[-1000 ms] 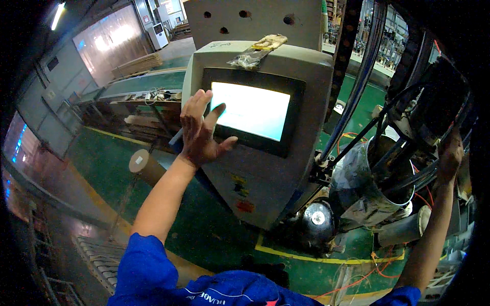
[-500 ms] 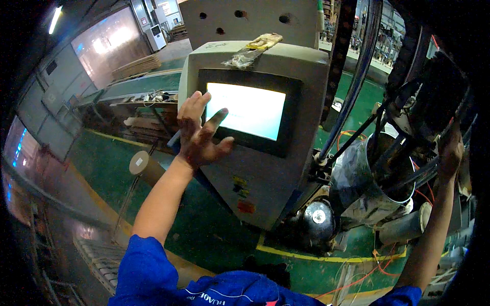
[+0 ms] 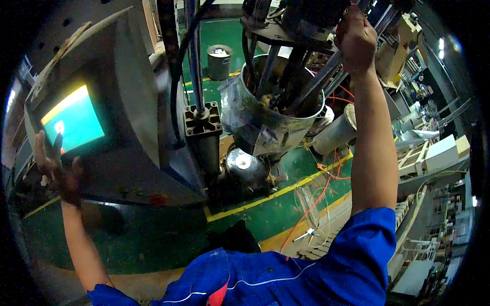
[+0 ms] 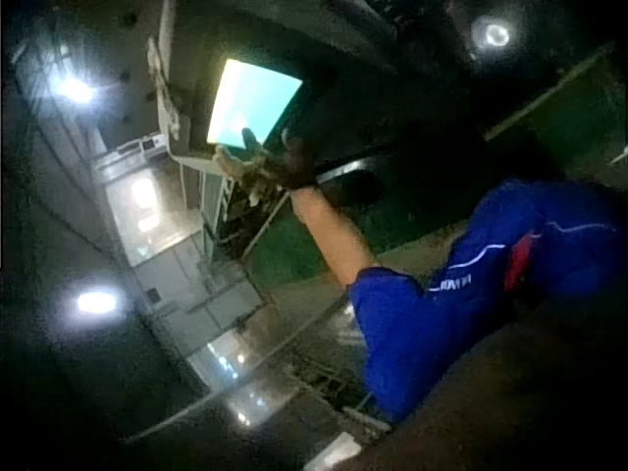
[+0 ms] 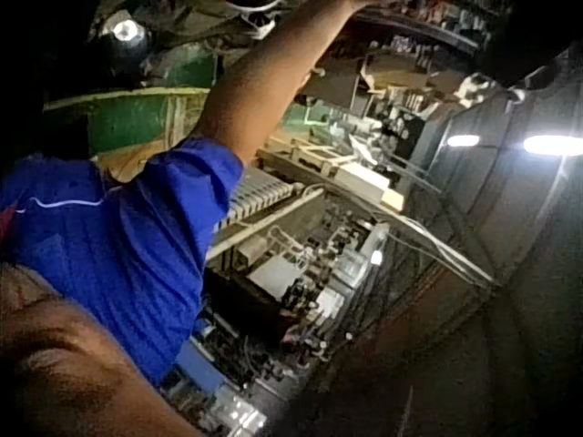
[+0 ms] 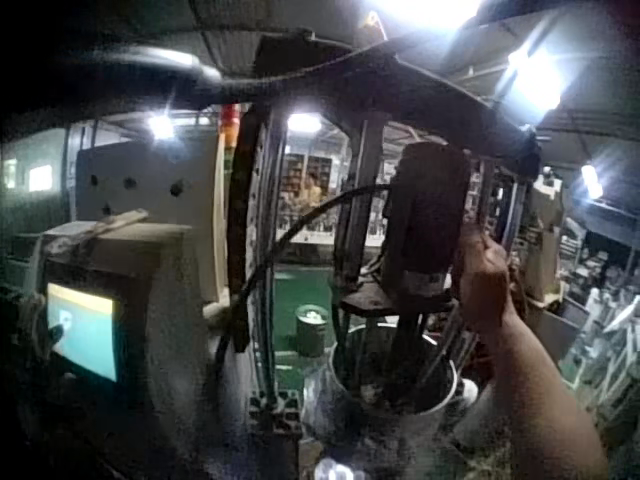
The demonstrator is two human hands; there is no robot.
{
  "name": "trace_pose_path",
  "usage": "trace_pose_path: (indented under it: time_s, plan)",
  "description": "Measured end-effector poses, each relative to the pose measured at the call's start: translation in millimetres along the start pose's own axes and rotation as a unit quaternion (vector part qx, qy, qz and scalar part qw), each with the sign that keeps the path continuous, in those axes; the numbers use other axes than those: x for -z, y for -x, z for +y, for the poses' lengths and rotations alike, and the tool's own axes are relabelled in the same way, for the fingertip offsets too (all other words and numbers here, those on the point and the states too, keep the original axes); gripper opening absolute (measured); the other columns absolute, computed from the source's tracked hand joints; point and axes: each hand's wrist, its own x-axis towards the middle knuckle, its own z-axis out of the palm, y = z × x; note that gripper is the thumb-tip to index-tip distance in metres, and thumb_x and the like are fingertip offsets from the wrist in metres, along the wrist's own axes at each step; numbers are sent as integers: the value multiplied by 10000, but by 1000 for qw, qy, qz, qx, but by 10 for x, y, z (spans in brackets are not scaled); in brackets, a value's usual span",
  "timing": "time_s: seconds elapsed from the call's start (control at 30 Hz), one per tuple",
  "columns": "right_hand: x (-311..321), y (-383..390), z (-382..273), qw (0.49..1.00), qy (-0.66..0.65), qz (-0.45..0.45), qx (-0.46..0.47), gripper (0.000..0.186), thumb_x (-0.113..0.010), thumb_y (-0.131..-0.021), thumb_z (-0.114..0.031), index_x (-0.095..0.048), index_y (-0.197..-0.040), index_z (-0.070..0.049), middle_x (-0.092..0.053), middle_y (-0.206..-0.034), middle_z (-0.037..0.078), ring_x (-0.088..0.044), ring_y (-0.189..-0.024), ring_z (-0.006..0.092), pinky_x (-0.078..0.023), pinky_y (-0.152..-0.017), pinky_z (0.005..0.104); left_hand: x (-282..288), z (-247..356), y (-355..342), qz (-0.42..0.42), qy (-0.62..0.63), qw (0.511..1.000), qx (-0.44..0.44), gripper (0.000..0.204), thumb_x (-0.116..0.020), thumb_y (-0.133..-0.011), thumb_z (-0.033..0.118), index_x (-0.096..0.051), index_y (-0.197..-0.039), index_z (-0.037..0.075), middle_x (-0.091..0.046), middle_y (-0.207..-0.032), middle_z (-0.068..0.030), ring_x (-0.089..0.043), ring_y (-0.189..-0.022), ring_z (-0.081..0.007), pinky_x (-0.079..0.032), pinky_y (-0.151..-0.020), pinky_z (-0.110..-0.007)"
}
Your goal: The person cleans an industrial mixing machine using a cloth, wipes the internal components, and operates the touch-screen control panel to move the mechanical parts.
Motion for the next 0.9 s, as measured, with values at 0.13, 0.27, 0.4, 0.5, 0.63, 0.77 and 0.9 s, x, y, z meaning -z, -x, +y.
trace_pose_path:
  time_s: [0.13, 0.27, 0.4, 0.5, 0.63, 0.77, 0.9]
  plan:
    - [-409, 196, -349, 964, 213, 56, 151, 422, -525, -1053, -401, -649, -895, -31, -491, -654, -25, -470, -614, 123, -390, -577, 314, -187, -110, 155, 87, 186, 977, 52, 564, -595, -996, 472, -583, -1380, 58, -330, -1531, -194, -351, -1429, -378, -374, -1137, -509]
    - [-448, 229, -340, 996, 54, 68, 37, 484, -493, -1056, -458, -637, -838, -51, -471, -640, -22, -427, -588, 119, -340, -551, 322, -34, -122, 122, -9, 43, 998, 39, 611, -584, -987, 510, -584, -1387, 47, -318, -1545, -175, -334, -1442, -362, -433, -1102, -477]
    - [-506, 291, -424, 985, 126, 103, 55, 484, -482, -1060, -464, -617, -801, -78, -453, -619, -21, -403, -562, 117, -322, -546, 322, 40, -133, 142, -77, -18, 996, 49, 661, -607, -961, 537, -589, -1380, 26, -315, -1562, -166, -315, -1453, -357, -413, -1118, -470]
    - [-422, 240, -331, 987, 118, 79, 77, 484, -485, -1059, -470, -563, -746, -108, -433, -590, -27, -399, -529, 114, -325, -527, 311, -64, -110, 176, -10, 60, 995, 82, 680, -595, -951, 579, -620, -1354, 32, -349, -1557, -168, -319, -1452, -355, -402, -1110, -488]
    - [-450, 257, -328, 997, 36, 60, 35, 480, -494, -1055, -475, -512, -713, -139, -424, -568, -28, -399, -497, 113, -326, -494, 306, 20, -130, 130, -49, -30, 998, 32, 670, -606, -943, 581, -623, -1361, 58, -372, -1548, -173, -340, -1441, -359, -404, -1102, -484]
    - [-451, 265, -360, 999, 11, 51, 10, 479, -503, -1047, -488, -502, -711, -147, -426, -571, -37, -395, -487, 105, -312, -473, 303, 8, -121, 139, -39, 0, 998, 50, 660, -604, -944, 580, -631, -1354, 63, -391, -1542, -174, -344, -1438, -362, -378, -1119, -483]
    - [-477, 250, -366, 994, 68, 75, 42, 473, -512, -1041, -492, -486, -708, -157, -411, -569, -47, -374, -463, 95, -285, -443, 299, 38, -121, 100, -45, -17, 998, 40, 640, -608, -946, 563, -634, -1352, 69, -393, -1543, -177, -352, -1430, -366, -362, -1129, -485]
